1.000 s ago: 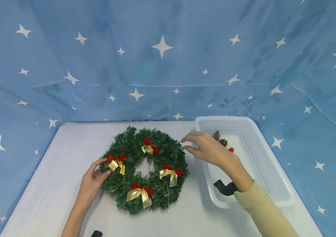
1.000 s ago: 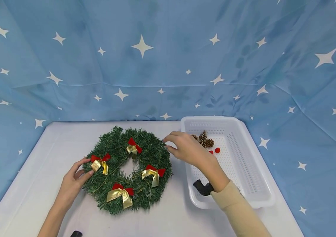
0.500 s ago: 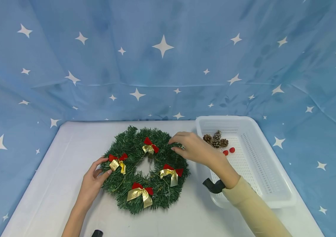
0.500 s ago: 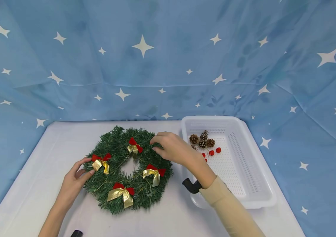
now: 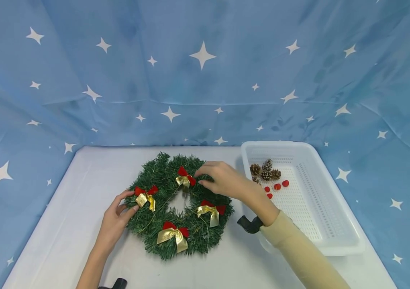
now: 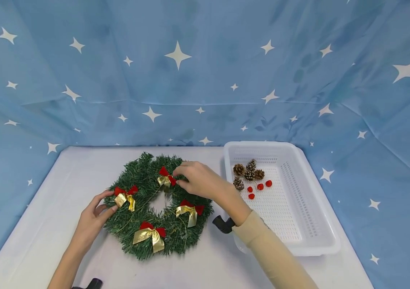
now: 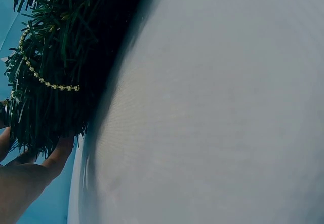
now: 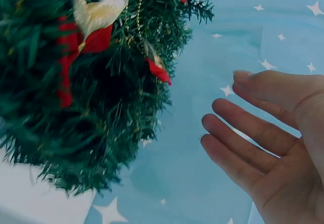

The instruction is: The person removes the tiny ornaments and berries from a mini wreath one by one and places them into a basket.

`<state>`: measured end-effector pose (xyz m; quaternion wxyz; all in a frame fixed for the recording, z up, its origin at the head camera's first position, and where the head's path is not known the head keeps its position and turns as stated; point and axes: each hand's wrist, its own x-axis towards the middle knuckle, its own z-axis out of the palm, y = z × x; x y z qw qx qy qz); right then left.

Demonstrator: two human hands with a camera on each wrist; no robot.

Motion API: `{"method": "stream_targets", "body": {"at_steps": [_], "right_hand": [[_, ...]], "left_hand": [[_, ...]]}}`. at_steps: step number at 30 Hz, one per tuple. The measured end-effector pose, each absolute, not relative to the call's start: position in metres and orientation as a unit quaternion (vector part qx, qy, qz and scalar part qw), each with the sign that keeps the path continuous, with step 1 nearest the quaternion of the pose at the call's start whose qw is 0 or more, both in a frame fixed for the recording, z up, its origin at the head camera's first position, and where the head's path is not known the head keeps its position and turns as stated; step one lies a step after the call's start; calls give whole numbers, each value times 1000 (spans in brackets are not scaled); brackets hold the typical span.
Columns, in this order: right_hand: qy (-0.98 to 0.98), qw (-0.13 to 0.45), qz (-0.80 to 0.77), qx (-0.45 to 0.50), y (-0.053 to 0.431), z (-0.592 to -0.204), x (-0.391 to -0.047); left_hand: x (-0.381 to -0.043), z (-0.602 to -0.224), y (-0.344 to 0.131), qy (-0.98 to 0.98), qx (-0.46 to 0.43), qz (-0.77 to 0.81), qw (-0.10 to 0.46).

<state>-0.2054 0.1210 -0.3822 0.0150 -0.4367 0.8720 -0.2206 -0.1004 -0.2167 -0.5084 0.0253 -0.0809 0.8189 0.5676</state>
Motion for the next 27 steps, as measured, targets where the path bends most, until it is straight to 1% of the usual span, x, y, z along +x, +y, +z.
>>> {"method": "stream_targets", "body": {"at_steps": [6,17,27], "right_hand": [[866,39,-223,-445,104,-382,-208],[854,52,-234,-461,80,-390,-212],[855,76,-227,-460,54,-391,-206]], "left_hand": [[-102,-508,-216,817,-83,570,26],[-100,-506,-217,816,-88,571,32],[-101,-507,-218,812,-85,576,32]]}}
